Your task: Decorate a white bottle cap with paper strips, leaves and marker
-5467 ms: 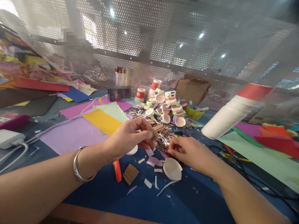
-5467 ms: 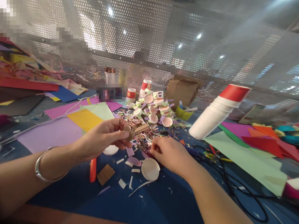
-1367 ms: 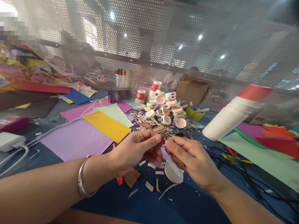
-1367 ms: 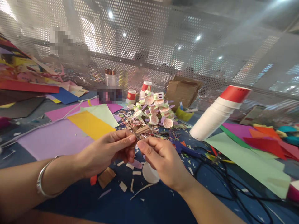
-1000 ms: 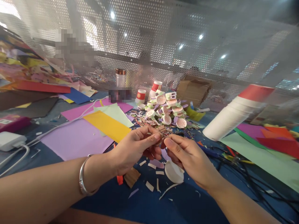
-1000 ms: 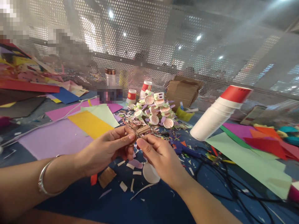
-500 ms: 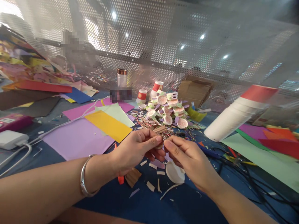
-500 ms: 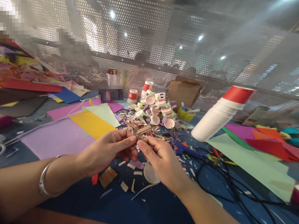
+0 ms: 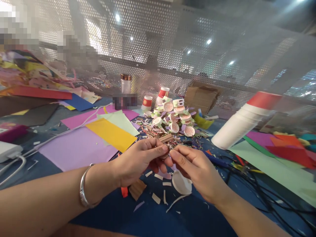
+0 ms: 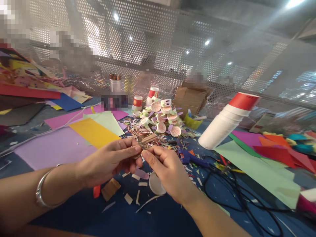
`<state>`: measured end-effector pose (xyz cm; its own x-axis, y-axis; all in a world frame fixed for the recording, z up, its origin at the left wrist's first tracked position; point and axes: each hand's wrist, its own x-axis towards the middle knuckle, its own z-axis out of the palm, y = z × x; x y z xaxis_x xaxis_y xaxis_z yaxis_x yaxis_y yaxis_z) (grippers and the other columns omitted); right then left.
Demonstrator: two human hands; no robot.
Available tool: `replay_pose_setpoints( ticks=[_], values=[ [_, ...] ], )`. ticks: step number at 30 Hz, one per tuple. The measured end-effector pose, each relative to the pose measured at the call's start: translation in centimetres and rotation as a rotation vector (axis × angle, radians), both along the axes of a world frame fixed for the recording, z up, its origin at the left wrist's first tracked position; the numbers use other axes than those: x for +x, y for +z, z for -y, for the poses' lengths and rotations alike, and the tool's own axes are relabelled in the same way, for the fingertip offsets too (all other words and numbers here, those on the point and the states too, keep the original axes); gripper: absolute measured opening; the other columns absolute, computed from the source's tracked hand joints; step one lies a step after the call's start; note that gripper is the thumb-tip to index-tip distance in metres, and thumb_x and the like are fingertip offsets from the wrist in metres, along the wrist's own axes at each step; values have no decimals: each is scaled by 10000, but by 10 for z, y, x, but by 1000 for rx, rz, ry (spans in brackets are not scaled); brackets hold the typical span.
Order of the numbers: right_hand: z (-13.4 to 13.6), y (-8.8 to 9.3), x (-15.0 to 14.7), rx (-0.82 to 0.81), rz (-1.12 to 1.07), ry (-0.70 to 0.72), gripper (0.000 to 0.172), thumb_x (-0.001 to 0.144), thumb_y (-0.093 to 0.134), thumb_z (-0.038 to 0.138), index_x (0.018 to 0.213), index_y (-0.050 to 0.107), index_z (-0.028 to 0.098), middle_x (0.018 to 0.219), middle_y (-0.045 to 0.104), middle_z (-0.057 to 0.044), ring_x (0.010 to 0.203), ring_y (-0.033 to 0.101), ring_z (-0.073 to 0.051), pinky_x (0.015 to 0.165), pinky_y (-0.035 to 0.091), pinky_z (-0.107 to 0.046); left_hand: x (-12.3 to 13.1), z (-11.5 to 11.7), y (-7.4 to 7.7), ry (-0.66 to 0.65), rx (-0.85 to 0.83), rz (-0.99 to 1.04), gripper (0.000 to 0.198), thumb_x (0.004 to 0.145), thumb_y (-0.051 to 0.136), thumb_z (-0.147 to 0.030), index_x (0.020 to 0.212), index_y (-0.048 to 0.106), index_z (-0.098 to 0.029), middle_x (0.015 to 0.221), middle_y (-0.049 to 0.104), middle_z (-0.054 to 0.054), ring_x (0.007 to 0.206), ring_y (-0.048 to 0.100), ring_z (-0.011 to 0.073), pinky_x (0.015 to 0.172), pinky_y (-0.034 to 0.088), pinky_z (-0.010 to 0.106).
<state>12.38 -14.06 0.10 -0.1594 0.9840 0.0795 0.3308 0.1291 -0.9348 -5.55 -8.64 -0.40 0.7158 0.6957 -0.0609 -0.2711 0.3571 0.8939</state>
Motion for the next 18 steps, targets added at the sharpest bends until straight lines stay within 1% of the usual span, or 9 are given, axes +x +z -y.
replay_pose_setpoints(
  ticks=[3,6,10,13,18],
  values=[
    [1,2,0,10,7,1,403,975,569,551,766,626,211,586,374,66,487,277,-87,440,191,-269,-2,0,4,-16,-73,17,212,929,657,-234,764,560,-142,643,657,-17,473,556,20,494,395,124],
    [1,2,0,35,10,-7,408,963,583,558,755,621,209,592,359,65,488,288,-88,439,199,-268,-3,1,7,-15,-87,4,209,947,620,-208,759,553,-144,630,634,-25,466,523,15,486,374,120],
    [1,1,0,34,-11,-6,414,976,566,556,755,619,210,586,374,63,491,292,-88,438,191,-270,-1,3,4,40,12,4,206,965,595,-222,780,555,-140,671,665,0,511,553,34,532,411,141],
    [0,-1,-1,28,-37,9,409,991,551,545,770,625,208,603,412,56,504,299,-86,441,191,-267,1,4,0,85,78,13,197,976,587,-253,815,548,-146,721,688,16,565,589,56,575,444,166],
    [-1,-3,-2,16,-75,-2,398,997,546,535,792,626,203,612,415,62,493,270,-79,436,196,-260,3,5,-2,119,120,5,200,985,582,-275,836,549,-145,780,702,27,609,610,61,595,448,175]
  ],
)
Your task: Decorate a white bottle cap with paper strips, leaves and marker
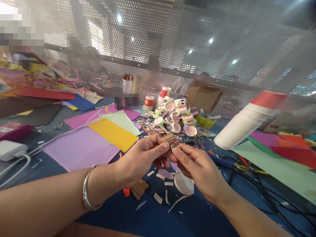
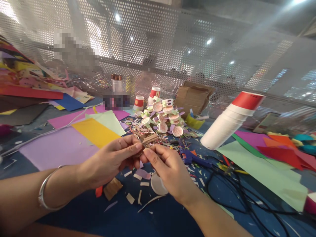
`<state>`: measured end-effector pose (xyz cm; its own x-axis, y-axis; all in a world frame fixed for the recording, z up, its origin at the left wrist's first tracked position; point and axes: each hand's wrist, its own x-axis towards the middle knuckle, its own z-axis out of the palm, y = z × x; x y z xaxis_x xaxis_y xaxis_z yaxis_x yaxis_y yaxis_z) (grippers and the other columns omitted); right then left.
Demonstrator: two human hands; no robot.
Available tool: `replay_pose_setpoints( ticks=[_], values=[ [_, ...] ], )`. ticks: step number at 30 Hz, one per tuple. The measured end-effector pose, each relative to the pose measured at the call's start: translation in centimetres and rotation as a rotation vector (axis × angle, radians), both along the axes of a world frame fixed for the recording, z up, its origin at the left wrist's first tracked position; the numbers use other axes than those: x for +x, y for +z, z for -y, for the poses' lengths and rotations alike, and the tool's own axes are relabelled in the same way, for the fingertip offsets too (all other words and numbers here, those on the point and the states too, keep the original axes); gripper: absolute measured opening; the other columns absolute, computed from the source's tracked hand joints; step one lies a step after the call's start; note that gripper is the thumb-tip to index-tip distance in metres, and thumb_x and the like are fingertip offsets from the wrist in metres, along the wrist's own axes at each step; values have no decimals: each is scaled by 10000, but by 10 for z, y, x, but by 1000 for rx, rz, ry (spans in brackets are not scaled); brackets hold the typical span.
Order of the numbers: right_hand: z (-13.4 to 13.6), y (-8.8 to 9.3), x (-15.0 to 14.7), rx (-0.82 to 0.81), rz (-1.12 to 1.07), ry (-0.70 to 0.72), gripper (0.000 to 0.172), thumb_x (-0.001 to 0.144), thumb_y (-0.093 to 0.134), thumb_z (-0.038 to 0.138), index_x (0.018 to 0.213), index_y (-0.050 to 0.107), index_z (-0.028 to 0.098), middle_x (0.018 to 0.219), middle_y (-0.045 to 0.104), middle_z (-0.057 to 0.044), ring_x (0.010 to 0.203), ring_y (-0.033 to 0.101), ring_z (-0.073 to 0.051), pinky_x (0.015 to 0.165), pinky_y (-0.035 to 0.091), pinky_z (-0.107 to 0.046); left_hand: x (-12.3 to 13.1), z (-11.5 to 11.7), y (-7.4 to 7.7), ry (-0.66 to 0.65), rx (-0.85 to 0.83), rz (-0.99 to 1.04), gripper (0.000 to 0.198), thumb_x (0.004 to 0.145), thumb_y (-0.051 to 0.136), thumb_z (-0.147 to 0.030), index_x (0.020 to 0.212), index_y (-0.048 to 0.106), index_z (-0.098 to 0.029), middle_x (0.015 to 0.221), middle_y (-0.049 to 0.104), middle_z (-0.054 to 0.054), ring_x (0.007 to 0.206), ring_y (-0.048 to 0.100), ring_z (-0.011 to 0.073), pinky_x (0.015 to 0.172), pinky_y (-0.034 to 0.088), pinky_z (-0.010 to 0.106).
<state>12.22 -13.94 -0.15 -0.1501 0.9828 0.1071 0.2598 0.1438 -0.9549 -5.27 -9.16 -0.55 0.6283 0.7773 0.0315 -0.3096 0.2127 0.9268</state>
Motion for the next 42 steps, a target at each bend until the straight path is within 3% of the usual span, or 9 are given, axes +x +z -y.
replay_pose_setpoints(
  ticks=[6,11,21,32,39,42],
  values=[
    [1,3,4,75,95,26,400,1006,540,508,774,635,196,591,405,62,484,310,-79,428,206,-261,-1,-1,2,-50,-42,14,193,982,567,-243,819,544,-143,722,687,17,566,595,60,568,457,164],
    [2,5,5,104,120,22,382,999,554,503,788,637,196,602,394,65,491,328,-77,440,237,-257,-4,-2,8,-74,-74,5,231,976,569,-208,757,542,-140,631,626,-16,493,504,21,502,382,116],
    [2,2,2,76,86,8,399,993,559,518,779,628,189,560,363,81,471,288,-71,431,202,-260,-1,-3,3,-86,-150,64,187,968,574,-188,787,544,-148,654,664,-1,520,544,39,537,422,122],
    [7,5,3,51,43,23,398,975,589,536,769,565,196,604,335,82,483,280,-62,418,207,-241,-10,-3,19,-174,-288,111,181,899,638,-158,740,553,-140,539,533,-44,439,392,19,449,305,106],
    [2,3,0,31,-8,54,372,989,584,514,814,636,190,575,338,85,471,261,-59,410,176,-241,-3,-3,6,-120,-240,90,139,904,658,-174,788,594,-133,639,662,9,512,538,34,520,434,96],
    [2,3,-1,5,-61,66,343,996,582,491,832,642,196,594,408,74,469,272,-57,405,171,-242,-2,-3,2,-91,-186,102,146,913,661,-199,802,594,-131,683,692,24,541,572,44,555,475,112]
  ],
)
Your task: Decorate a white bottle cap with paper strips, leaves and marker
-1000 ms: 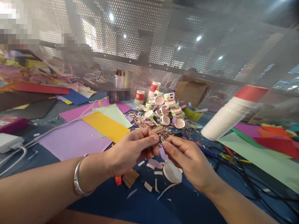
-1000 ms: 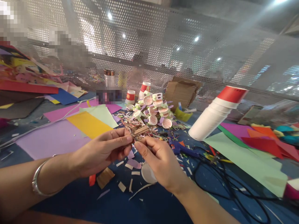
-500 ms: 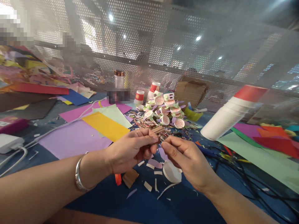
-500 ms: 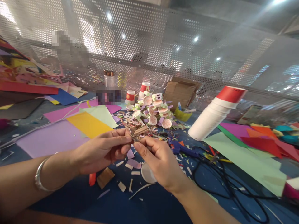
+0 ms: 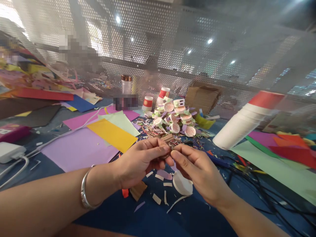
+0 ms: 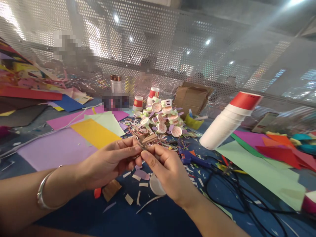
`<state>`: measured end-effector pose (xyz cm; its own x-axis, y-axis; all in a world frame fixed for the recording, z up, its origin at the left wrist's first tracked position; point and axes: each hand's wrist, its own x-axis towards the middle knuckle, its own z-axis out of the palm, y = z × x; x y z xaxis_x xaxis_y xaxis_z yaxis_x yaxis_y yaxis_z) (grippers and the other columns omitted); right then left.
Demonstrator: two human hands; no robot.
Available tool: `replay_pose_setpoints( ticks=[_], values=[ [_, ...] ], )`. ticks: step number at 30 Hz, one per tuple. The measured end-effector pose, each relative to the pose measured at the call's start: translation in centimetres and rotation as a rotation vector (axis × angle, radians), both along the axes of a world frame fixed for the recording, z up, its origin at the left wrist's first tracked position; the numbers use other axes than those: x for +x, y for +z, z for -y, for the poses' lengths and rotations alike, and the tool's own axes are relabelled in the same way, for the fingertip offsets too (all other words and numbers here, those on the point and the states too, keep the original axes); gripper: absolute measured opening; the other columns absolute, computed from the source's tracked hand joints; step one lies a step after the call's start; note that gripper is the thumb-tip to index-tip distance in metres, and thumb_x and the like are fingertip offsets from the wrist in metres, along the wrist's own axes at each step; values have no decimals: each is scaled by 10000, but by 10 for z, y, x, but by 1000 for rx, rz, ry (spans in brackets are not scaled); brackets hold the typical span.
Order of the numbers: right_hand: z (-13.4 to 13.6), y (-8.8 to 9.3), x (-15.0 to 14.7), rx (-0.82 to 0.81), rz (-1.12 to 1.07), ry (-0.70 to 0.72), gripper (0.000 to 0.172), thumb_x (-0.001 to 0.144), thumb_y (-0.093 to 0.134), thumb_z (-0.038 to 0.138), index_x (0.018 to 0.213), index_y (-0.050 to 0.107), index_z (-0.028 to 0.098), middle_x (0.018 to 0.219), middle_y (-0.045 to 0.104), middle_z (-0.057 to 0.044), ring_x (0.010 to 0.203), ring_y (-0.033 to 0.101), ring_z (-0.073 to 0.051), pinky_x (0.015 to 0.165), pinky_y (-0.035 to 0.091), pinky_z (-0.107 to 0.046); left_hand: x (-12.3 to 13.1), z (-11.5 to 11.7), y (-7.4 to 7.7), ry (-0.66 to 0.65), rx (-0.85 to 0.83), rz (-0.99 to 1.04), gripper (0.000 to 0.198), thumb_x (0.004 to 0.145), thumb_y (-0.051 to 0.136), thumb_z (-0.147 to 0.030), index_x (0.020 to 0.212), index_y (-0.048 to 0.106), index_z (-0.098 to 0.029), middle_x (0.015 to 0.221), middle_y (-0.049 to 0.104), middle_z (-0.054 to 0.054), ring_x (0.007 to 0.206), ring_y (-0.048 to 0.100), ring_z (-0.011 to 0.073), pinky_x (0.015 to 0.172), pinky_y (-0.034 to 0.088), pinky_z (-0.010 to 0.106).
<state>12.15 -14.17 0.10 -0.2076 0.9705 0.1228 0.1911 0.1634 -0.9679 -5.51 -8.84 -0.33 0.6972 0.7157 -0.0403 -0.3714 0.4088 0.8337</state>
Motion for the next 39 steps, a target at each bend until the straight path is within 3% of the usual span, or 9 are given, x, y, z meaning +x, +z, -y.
replay_pose_setpoints(
  ticks=[9,15,20,23,30,35,39],
  values=[
    [3,3,1,25,77,-34,365,993,577,495,800,642,192,648,505,45,492,309,-67,423,213,-244,0,1,4,-1,34,-43,172,918,652,-213,784,583,-129,695,697,31,539,590,50,568,490,128],
    [2,3,2,61,126,-67,360,969,593,521,801,618,204,558,340,82,469,273,-82,417,197,-255,-4,-2,8,-36,-107,-39,157,894,649,-175,748,619,-128,627,658,3,492,546,33,510,430,103],
    [4,4,3,69,141,-88,391,975,580,526,747,581,208,569,358,70,481,300,-88,421,219,-257,-1,5,8,-109,-145,-78,145,852,675,-196,734,610,-140,541,596,-19,443,458,36,447,332,123],
    [2,2,7,43,85,-119,402,964,593,542,742,575,207,568,372,69,484,288,-86,426,206,-259,1,8,7,-158,-65,-159,162,836,689,-222,724,599,-146,529,574,-23,456,444,43,467,311,145],
    [-10,-2,18,33,-62,-239,391,928,634,581,829,594,205,555,211,109,487,148,-82,445,103,-278,-4,-8,7,172,270,-242,212,848,728,-270,719,611,-150,614,537,-40,543,431,58,528,325,192],
    [-12,0,24,12,54,-194,385,935,618,585,880,617,204,580,277,93,509,199,-90,448,136,-274,-6,-12,-1,145,533,-425,266,931,639,-356,746,608,-167,630,515,-30,565,461,85,534,333,219],
    [-9,6,23,62,197,-143,355,941,615,560,865,615,213,620,353,71,538,267,-102,469,207,-272,-5,-10,-2,124,592,-465,266,969,573,-366,782,598,-179,625,504,-34,545,467,89,511,313,218]
  ],
)
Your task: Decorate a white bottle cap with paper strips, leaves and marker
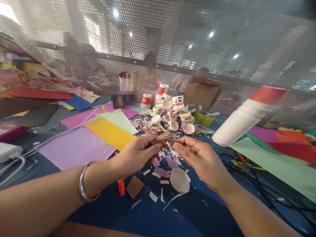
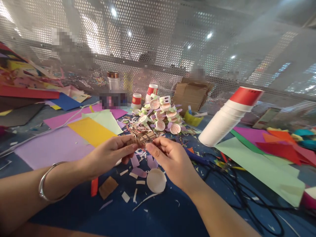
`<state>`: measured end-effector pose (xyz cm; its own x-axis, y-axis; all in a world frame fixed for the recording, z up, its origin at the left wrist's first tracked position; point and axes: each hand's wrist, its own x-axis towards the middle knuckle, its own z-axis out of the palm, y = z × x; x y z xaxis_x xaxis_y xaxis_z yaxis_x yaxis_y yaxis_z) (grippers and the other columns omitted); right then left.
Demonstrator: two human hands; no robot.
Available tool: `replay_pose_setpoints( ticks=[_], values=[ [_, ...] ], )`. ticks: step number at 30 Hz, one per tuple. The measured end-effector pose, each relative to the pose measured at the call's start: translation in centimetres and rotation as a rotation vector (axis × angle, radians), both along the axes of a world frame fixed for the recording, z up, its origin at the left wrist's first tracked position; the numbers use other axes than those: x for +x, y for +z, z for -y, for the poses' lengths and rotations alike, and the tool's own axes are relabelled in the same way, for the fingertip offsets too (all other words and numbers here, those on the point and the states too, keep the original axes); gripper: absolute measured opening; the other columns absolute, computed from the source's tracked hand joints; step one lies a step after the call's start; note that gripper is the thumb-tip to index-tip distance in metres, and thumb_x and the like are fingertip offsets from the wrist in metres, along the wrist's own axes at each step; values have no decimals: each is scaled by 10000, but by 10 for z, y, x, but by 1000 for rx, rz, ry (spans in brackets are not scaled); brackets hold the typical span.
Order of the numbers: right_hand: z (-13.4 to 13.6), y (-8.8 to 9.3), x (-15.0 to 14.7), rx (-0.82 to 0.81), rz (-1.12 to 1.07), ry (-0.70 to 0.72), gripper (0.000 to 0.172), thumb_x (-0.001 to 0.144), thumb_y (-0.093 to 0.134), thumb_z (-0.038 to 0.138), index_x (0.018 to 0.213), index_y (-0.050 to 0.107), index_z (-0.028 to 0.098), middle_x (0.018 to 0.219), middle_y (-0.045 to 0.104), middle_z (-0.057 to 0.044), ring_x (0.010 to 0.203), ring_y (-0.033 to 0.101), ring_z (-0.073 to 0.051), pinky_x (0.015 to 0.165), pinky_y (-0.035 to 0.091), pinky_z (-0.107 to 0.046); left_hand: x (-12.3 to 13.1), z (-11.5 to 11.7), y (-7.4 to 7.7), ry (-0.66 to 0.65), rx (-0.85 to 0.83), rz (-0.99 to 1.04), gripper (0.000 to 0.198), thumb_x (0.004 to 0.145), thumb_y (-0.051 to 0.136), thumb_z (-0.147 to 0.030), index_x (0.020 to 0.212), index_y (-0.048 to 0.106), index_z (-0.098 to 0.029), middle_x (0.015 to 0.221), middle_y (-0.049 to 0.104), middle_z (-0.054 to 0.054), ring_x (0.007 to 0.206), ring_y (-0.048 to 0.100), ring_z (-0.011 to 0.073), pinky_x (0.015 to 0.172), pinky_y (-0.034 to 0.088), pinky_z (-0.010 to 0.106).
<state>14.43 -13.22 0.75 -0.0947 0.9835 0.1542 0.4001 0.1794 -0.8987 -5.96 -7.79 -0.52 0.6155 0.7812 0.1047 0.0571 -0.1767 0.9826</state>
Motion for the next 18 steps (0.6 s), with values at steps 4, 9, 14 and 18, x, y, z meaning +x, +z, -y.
replay_pose_setpoints(
  ticks=[4,9,14,18],
  values=[
    [3,2,-4,22,91,47,356,950,599,544,824,585,212,676,414,51,598,353,-114,516,286,-267,1,1,3,-3,38,-17,314,957,582,-414,752,598,-176,584,442,-49,510,406,87,484,290,218],
    [8,1,-6,39,165,59,395,973,550,551,778,560,208,672,394,47,597,348,-115,512,288,-266,1,3,5,-20,74,-38,353,954,581,-400,677,583,-181,548,415,-50,489,368,84,478,257,231],
    [11,7,-8,108,249,48,407,993,516,518,743,586,205,629,419,40,569,367,-118,507,287,-279,1,8,6,-52,58,-23,313,943,603,-392,730,657,-170,571,437,-42,511,376,87,491,258,235],
    [11,7,-9,90,206,74,405,986,529,528,732,557,213,622,379,51,540,324,-111,481,265,-275,1,10,6,-72,41,44,290,952,586,-363,738,652,-178,583,406,-48,512,334,87,492,254,238]
  ],
)
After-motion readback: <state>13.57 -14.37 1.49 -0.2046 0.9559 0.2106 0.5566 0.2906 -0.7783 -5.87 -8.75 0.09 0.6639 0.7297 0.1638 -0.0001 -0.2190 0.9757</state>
